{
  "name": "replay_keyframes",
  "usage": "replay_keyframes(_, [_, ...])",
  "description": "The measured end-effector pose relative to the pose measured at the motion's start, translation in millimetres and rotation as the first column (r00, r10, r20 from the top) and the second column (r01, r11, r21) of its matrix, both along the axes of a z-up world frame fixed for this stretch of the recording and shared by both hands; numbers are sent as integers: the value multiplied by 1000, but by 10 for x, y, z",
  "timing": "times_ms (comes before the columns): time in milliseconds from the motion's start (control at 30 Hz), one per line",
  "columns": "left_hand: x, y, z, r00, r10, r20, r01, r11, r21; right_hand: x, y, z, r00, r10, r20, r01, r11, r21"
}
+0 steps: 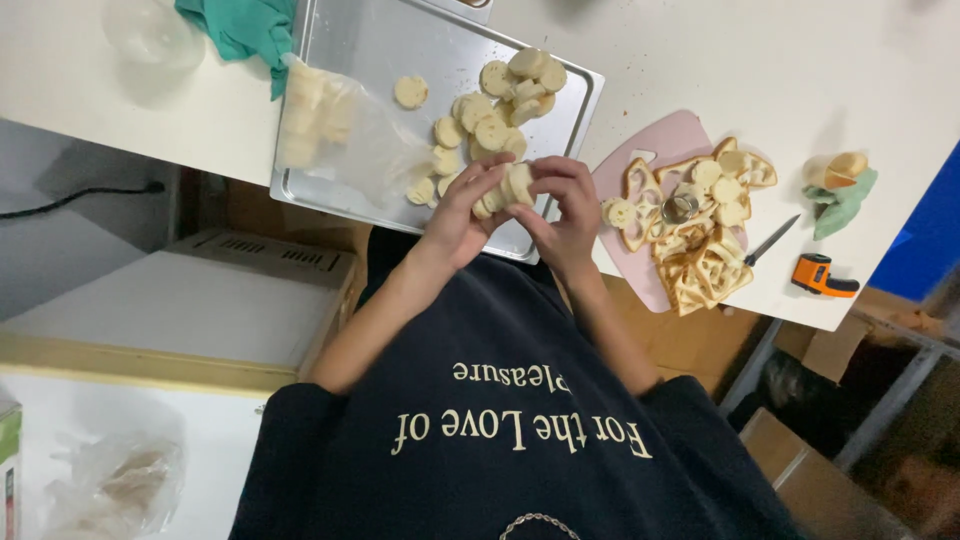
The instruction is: Packing sliced bread into a plastic bag and sealing it with tape.
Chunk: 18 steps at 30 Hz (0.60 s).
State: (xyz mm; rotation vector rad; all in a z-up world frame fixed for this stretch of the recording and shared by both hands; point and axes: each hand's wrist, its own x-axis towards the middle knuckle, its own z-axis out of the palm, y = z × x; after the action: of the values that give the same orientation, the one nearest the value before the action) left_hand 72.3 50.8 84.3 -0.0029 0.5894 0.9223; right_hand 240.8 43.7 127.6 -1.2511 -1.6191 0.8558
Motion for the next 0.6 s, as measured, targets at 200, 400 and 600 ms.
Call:
replay_keyframes(200, [41, 59, 848, 995, 80, 62, -87, 988, 125, -78, 23, 660, 944, -103, 312, 11, 959, 285])
replay_keyframes(400, [55, -90, 1261, 917, 113, 383, -139, 989, 42, -187, -81, 1123, 870, -230, 436, 16, 897, 442])
replay_keyframes(600, [-74, -238, 1530, 832, 2, 555, -81, 990, 118, -164, -64, 1114, 932, -329, 151, 107, 649, 754])
